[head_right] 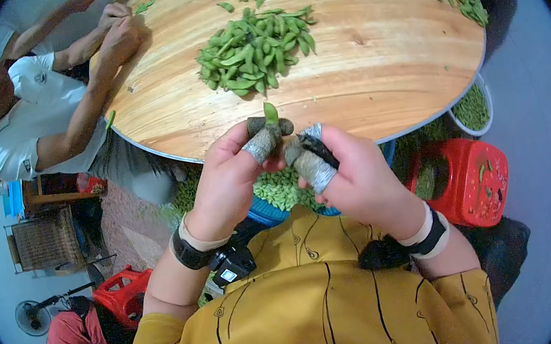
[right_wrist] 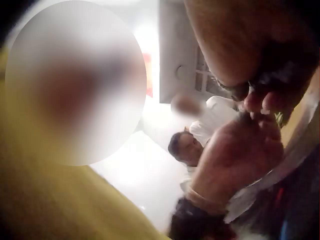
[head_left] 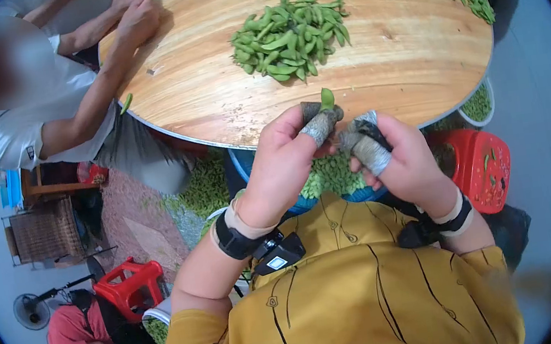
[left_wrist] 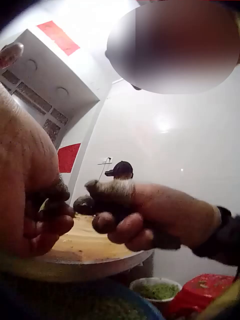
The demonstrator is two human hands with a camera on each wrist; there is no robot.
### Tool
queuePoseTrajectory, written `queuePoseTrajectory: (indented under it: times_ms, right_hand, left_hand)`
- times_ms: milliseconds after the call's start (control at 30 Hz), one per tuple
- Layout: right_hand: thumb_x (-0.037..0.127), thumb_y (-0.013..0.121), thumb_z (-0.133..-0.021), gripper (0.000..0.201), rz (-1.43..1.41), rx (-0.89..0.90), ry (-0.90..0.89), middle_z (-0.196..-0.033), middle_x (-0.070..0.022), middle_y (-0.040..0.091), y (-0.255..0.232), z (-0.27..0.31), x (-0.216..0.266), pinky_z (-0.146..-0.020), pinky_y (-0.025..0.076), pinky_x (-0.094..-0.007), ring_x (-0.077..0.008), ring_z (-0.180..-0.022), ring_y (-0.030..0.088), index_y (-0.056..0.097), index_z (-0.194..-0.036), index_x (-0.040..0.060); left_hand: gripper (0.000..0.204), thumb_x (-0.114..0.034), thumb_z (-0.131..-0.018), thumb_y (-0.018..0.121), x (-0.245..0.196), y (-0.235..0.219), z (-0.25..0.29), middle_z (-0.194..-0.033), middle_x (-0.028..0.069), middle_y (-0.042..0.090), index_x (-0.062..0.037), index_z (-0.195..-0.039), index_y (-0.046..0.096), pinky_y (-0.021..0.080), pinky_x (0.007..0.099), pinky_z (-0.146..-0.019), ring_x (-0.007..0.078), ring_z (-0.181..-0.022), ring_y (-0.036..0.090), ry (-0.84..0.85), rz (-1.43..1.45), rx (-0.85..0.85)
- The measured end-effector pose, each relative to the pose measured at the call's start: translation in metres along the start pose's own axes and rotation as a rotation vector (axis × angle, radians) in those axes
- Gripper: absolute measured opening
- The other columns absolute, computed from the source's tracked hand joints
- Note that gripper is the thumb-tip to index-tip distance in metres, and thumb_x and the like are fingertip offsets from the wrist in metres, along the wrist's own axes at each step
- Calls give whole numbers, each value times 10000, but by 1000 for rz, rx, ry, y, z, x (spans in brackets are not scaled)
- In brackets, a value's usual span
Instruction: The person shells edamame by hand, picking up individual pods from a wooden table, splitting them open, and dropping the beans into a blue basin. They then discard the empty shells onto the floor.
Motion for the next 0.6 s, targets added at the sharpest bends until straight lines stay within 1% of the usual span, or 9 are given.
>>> queuePoseTrajectory:
  times_ms: [33,100,133,333,400,467,533,567,600]
  right_hand:
    - [111,534,-888,220,-10,-11,10,-796,-62,619,-5,1,1,-603,484,-278,-122,-701,589,547,-1088,21]
    - [88,502,-881,298,1,-1,-50,-796,-56,617,-9,3,7,-640,488,-285,-137,-701,593,506,-1169,14]
    - [65,479,-871,357,92,-54,-220,-804,-63,621,-15,2,14,-664,487,-282,-143,-696,596,482,-1224,15]
    - [30,455,-834,413,162,-24,-245,-795,-66,628,-14,4,16,-667,487,-273,-133,-699,596,491,-1246,15]
    - [27,452,-832,420,109,-17,-217,-791,-54,628,-15,3,11,-650,481,-262,-122,-693,589,497,-1250,20]
    - [25,449,-829,428,58,-8,-188,-787,-42,629,-17,3,6,-633,476,-251,-111,-687,582,502,-1254,24]
    - [24,452,-839,425,-31,44,-172,-785,-6,622,-15,2,2,-552,439,-212,-68,-614,540,513,-1259,41]
    - [24,452,-839,425,-32,43,-172,-785,-6,622,-15,2,2,-552,439,-212,-68,-614,540,513,-1259,41]
    - [17,446,-840,426,-74,63,-122,-778,4,612,-13,0,-2,-507,410,-199,-48,-577,511,518,-1259,52]
  left_hand:
    - [212,-111,-919,522,4,0,2,-912,12,625,-15,-1086,610,441,223,-695,72,-754,532,-15,-2,9]
    - [208,-110,-917,528,6,-1,3,-876,6,618,-15,-1080,615,430,217,-666,68,-735,521,27,-145,25]
    - [208,-110,-917,528,7,2,4,-876,6,618,-15,-1080,615,430,217,-666,68,-735,521,19,-149,35]
    - [203,-62,-902,509,6,19,7,-860,0,604,-2,-1069,608,403,194,-624,51,-705,493,16,-202,104]
    - [214,-14,-882,482,2,18,8,-885,5,612,12,-1059,600,422,199,-670,52,-750,518,146,-380,102]
    - [220,11,-850,484,2,18,8,-852,18,618,16,-1035,603,436,214,-672,71,-747,534,178,-397,76]
    - [229,37,-818,485,0,16,8,-819,32,624,20,-1011,606,450,229,-675,89,-745,550,211,-414,49]
    - [229,38,-815,488,-4,16,9,-809,35,621,19,-1009,607,455,239,-663,94,-730,550,253,-484,42]
    - [229,40,-811,491,-7,16,11,-800,39,619,17,-1007,608,460,249,-651,98,-715,550,294,-554,34]
Point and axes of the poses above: each hand's wrist, its own z-axis away from the middle knuckle, its own y-axis out of the palm, x = y × z, the point moved 10 cm from there along -z, towards the middle knuckle
